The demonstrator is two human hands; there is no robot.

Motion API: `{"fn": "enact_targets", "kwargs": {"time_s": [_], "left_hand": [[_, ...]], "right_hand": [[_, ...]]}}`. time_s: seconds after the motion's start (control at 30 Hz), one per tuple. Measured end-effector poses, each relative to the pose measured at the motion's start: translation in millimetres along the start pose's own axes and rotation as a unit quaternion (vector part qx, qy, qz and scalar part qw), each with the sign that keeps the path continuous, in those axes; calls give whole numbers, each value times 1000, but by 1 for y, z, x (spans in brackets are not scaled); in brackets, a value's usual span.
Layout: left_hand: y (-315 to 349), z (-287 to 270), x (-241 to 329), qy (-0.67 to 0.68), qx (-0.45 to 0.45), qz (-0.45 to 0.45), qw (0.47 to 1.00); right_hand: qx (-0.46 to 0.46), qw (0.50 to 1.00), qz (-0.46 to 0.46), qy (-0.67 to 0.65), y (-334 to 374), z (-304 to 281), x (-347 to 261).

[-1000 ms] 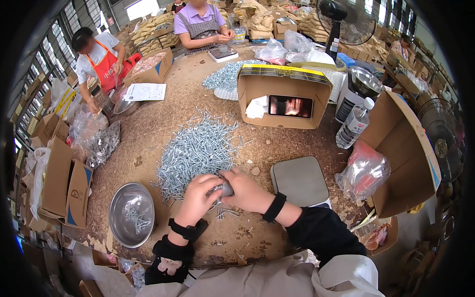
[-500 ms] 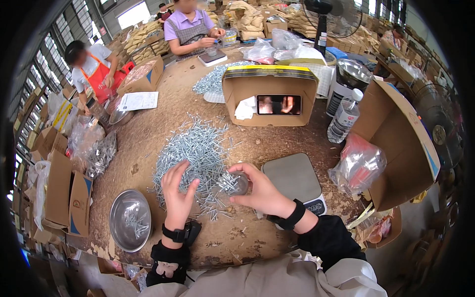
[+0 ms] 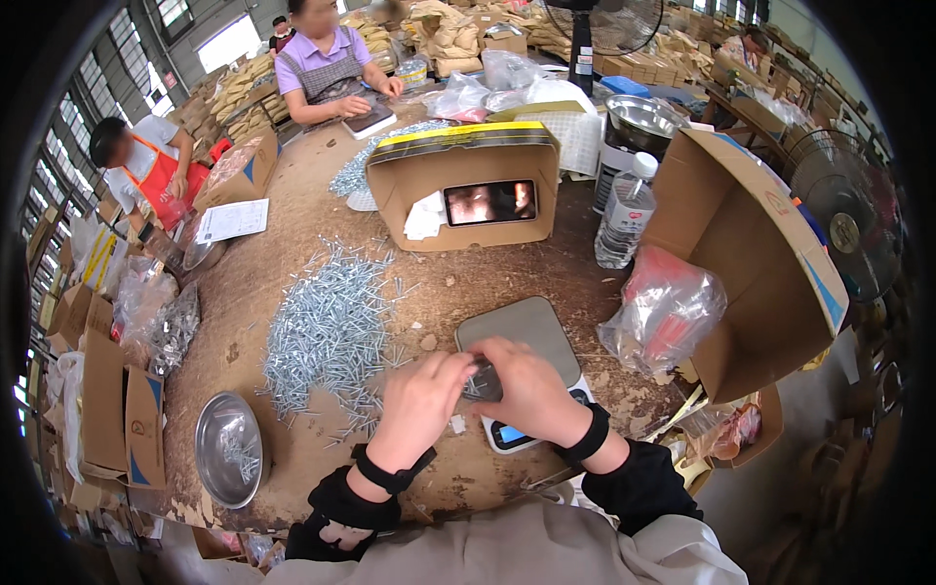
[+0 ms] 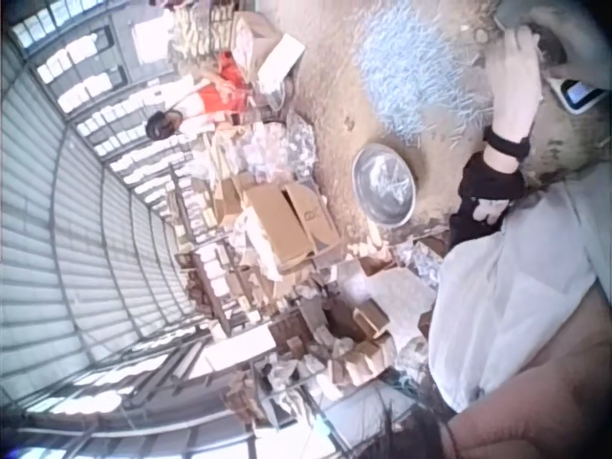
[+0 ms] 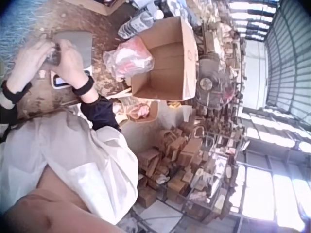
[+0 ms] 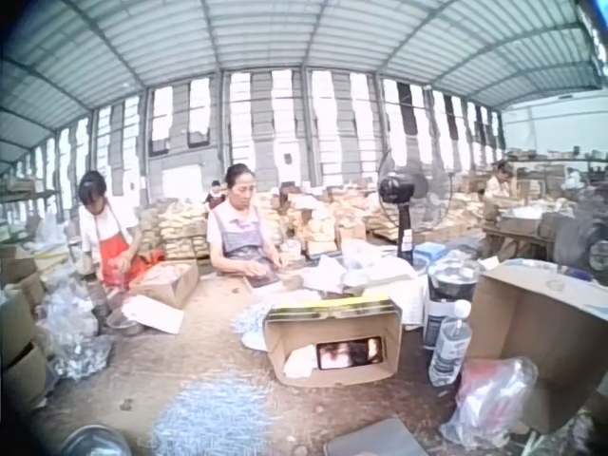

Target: The person weighs small metal nails on a digital scale, then places them into small plastic bags. The person repeatedly scoops nails from a large pile on the table, measures them, and seals them in bags. A smartphone playing a video is visible on the table.

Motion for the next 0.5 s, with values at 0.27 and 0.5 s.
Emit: {"fn": "enact_targets", "kwargs": {"time_s": [0.27,0.5], "left_hand": [[-14,-2,0,163,32,-76,983],[45,-31,-99,115,137,-261,949]], "right_hand": [[40,994,-34,101,20,-35,19],[268,940,104,183,91,-136,74]]}}
Point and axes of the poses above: each hand's wrist, its own y-axis away from the middle knuckle, its own z-axis out of the palm, x = y × z, the point moved 6 cm from there along -y, towards the middle knuckle, and after that the axes turned 10 degrees about -y, right-handed, at the moved point
